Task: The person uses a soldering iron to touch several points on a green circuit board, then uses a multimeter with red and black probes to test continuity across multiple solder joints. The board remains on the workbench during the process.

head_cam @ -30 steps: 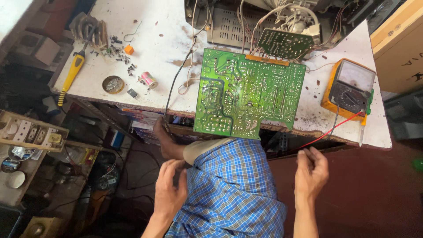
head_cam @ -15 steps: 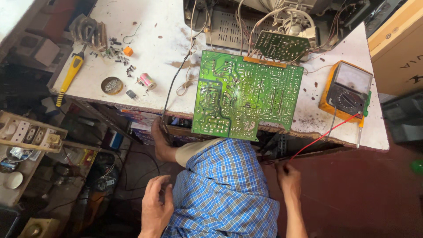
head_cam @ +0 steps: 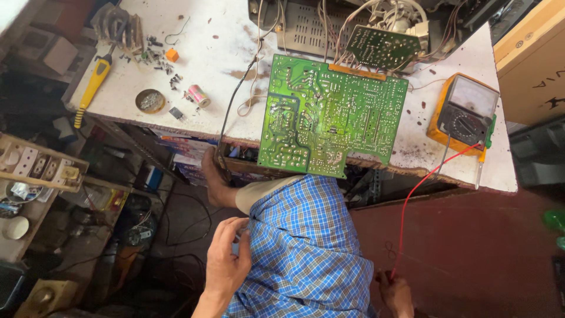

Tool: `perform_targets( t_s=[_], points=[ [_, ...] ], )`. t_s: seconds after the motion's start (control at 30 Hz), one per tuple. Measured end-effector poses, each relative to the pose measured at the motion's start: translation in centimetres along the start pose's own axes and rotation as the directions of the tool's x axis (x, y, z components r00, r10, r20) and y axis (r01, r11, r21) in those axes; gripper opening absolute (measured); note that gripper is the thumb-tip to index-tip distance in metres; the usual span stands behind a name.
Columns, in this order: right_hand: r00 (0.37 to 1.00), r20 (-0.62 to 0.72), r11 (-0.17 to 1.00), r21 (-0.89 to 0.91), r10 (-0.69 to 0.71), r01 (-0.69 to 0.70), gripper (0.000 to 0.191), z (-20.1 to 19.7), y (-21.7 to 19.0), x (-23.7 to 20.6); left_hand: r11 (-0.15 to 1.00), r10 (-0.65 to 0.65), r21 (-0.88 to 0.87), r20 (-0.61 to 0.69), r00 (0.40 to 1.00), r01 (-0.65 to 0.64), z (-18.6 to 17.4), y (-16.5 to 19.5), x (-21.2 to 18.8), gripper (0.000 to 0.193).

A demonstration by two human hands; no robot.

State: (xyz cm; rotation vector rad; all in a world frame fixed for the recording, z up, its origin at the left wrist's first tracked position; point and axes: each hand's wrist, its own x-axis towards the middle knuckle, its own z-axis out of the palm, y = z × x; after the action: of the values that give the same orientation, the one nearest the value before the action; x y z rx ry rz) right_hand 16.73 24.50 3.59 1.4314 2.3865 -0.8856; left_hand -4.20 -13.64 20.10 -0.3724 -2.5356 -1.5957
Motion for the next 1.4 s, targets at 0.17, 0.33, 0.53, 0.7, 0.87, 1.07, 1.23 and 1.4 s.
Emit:
perform_targets(
  t_s=[0.17, 0.33, 0.53, 0.7, 0.87, 1.07, 1.23, 1.4],
  points=[
    [0.998, -0.019, 0.851, 0.521, -0.065, 0.065, 0.031, -1.1, 1.5, 0.1, 0.996, 0.066, -0.061, 0.009, 0.998, -0.065, 0.6, 1.1, -0.1, 0.027],
    [0.966, -0.019, 0.529, 0.834, -0.258, 0.158, 0.027, -5.1, -2.1, -2.1, 0.983, 0.096, -0.162, 0.025, 0.995, -0.091, 0.8, 2.4, -0.5, 0.028],
    [0.777, 0.156, 0.515, 0.823, -0.610, 0.239, 0.040, -6.5, -12.0, -10.6, 0.818, -0.175, -0.440, 0.426, 0.888, 0.372, 1.0, 5.6, -1.7, 0.026],
    [0.740, 0.296, 0.367, 0.927, -0.604, -0.072, 0.032, -3.1, -21.0, -15.5, 0.812, 0.127, -0.559, 0.453, 0.882, 0.170, -0.3, 7.5, -1.0, 0.034],
    [0.830, 0.026, 0.347, 0.915, -0.557, 0.205, 0.020, -1.5, -26.1, -15.9, 0.932, 0.199, -0.350, 0.281, 0.939, -0.092, -1.8, 7.5, 0.4, 0.051],
    [0.663, -0.248, 0.345, 0.697, -0.706, 0.629, 0.016, -0.4, -28.1, -17.0, 0.939, 0.338, 0.000, 0.170, 0.926, -0.343, -1.5, 6.4, 0.2, 0.044],
    [0.529, -0.265, 0.343, 0.519, -0.806, 0.783, 0.018, -1.6, -28.8, -16.8, 0.946, 0.312, 0.012, 0.229, 0.922, -0.323, -0.7, 5.2, 0.9, 0.046],
    [0.669, -0.259, 0.430, 0.596, -0.696, 0.678, 0.020, -3.0, -26.0, -14.8, 0.924, 0.271, 0.205, 0.245, 0.931, -0.323, -0.7, 4.8, 2.2, 0.047]
  ],
)
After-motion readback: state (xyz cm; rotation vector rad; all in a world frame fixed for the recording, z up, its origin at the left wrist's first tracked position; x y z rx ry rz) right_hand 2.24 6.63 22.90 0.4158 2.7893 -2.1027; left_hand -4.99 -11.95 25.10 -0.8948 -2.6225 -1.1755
